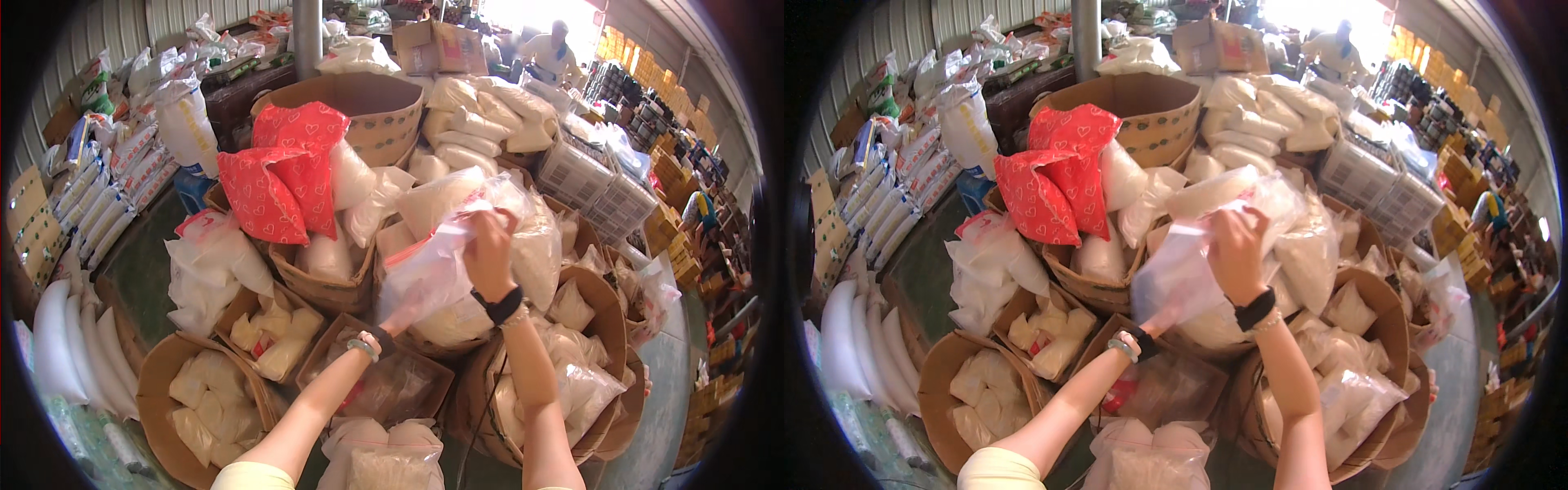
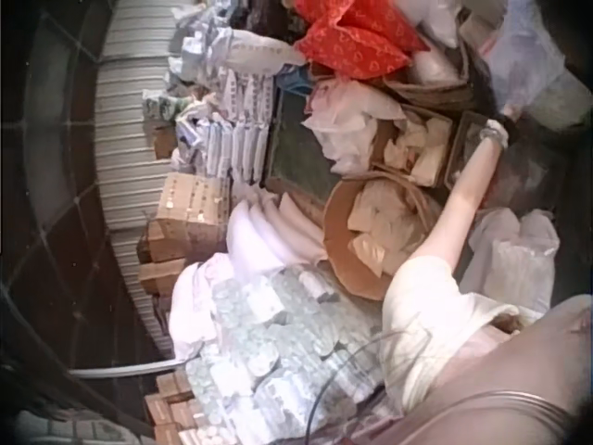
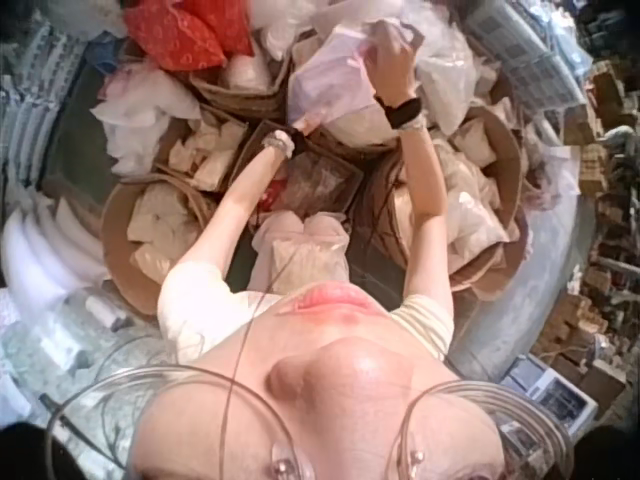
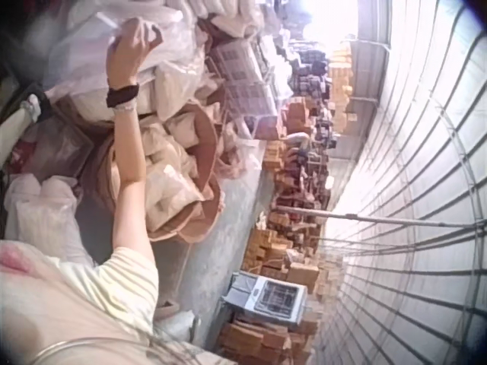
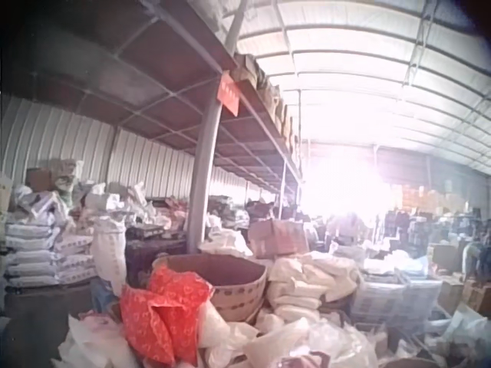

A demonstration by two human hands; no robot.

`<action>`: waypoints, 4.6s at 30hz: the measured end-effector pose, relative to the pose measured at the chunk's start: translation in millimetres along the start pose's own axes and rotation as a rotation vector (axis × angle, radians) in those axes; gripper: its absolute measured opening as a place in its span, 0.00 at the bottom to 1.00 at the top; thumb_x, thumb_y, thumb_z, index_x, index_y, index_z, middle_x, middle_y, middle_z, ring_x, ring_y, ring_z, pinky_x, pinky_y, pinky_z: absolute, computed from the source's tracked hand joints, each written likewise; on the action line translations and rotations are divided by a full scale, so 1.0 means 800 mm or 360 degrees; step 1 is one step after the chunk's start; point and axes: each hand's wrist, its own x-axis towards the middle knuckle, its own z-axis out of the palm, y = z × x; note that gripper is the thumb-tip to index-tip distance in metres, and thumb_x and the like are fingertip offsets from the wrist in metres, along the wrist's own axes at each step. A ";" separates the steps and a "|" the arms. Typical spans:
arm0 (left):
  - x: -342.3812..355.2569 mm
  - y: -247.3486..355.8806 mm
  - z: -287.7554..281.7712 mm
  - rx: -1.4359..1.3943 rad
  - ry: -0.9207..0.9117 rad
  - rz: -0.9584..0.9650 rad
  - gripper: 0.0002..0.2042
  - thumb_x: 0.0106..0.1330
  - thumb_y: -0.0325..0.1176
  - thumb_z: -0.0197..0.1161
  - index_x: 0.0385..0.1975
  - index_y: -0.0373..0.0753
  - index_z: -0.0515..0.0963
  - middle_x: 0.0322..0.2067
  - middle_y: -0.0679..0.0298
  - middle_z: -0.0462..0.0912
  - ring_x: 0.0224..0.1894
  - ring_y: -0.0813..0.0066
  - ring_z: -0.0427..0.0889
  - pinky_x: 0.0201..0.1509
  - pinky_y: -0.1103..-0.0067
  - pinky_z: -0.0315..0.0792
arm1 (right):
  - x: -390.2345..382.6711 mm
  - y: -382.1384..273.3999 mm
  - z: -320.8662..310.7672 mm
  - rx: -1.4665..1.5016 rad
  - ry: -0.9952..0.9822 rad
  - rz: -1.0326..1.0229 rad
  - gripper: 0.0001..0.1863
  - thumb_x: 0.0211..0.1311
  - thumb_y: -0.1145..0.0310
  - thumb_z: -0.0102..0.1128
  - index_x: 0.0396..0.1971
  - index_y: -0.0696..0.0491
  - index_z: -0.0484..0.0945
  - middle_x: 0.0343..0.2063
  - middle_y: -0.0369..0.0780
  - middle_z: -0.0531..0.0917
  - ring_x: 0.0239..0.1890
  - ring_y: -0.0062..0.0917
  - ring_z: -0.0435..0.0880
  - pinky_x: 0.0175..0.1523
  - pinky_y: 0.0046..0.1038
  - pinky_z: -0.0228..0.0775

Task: The person is placing a smaller bag of grain into a larger protective plastic zip bag and sealing it.

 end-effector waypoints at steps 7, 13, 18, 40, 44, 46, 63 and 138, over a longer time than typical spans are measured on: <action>-0.059 0.049 -0.042 0.0545 0.0288 -0.0261 0.27 0.68 0.43 0.48 0.65 0.39 0.56 0.64 0.47 0.57 0.66 0.47 0.55 0.68 0.60 0.51 | 0.016 -0.063 -0.146 0.0410 -0.0004 0.0239 0.08 0.49 0.81 0.59 0.29 0.58 0.71 0.23 0.44 0.77 0.22 0.38 0.77 0.27 0.32 0.66; -0.195 0.221 -0.102 -0.1371 0.0303 -0.0400 0.36 0.66 0.66 0.38 0.69 0.52 0.49 0.66 0.53 0.56 0.61 0.57 0.65 0.65 0.62 0.56 | -0.042 -0.112 -0.244 0.1061 -0.1129 0.0223 0.19 0.41 0.88 0.45 0.34 0.56 0.78 0.24 0.42 0.81 0.22 0.35 0.79 0.29 0.27 0.70; -0.326 0.314 -0.070 -0.1244 -0.0501 -0.0090 0.47 0.57 0.61 0.61 0.69 0.45 0.44 0.66 0.53 0.59 0.66 0.61 0.61 0.69 0.65 0.53 | -0.071 -0.154 -0.275 0.1389 -0.1758 0.0561 0.06 0.61 0.76 0.57 0.36 0.60 0.78 0.27 0.36 0.85 0.17 0.15 0.78 0.22 0.18 0.71; -0.614 0.424 0.100 -0.0852 0.0024 -0.1534 0.14 0.67 0.38 0.57 0.40 0.31 0.75 0.33 0.60 0.83 0.27 0.79 0.81 0.27 0.85 0.76 | -0.338 -0.115 -0.169 0.1659 -0.1858 0.1341 0.05 0.57 0.74 0.60 0.32 0.58 0.79 0.25 0.36 0.83 0.23 0.16 0.79 0.28 0.17 0.71; -0.647 0.412 0.101 -0.0873 0.0158 -0.1569 0.12 0.67 0.35 0.59 0.39 0.31 0.76 0.33 0.59 0.84 0.27 0.81 0.81 0.29 0.86 0.77 | -0.372 -0.126 -0.148 0.1644 -0.1658 0.1337 0.06 0.57 0.72 0.61 0.32 0.57 0.81 0.23 0.34 0.83 0.20 0.12 0.77 0.25 0.14 0.65; -0.655 0.405 0.097 -0.0895 0.0236 -0.1554 0.11 0.66 0.34 0.59 0.38 0.31 0.77 0.32 0.60 0.84 0.27 0.81 0.81 0.30 0.86 0.77 | -0.379 -0.134 -0.143 0.1561 -0.1690 0.1350 0.08 0.58 0.66 0.65 0.30 0.55 0.81 0.22 0.29 0.81 0.22 0.09 0.75 0.27 0.13 0.65; -0.665 0.371 0.080 -0.1001 0.0236 -0.1752 0.08 0.64 0.30 0.62 0.36 0.30 0.77 0.31 0.61 0.84 0.29 0.82 0.82 0.33 0.87 0.77 | -0.367 -0.139 -0.101 0.1444 -0.1735 0.1455 0.08 0.57 0.67 0.65 0.31 0.56 0.82 0.24 0.29 0.81 0.26 0.09 0.74 0.30 0.13 0.62; -0.402 0.371 0.070 -0.0890 -0.0306 -0.0996 0.08 0.67 0.32 0.55 0.33 0.36 0.78 0.30 0.71 0.78 0.34 0.83 0.74 0.42 0.84 0.67 | -0.465 -0.274 -0.258 0.2108 -0.0873 0.2648 0.23 0.53 0.74 0.64 0.51 0.61 0.74 0.48 0.38 0.80 0.48 0.23 0.78 0.57 0.26 0.66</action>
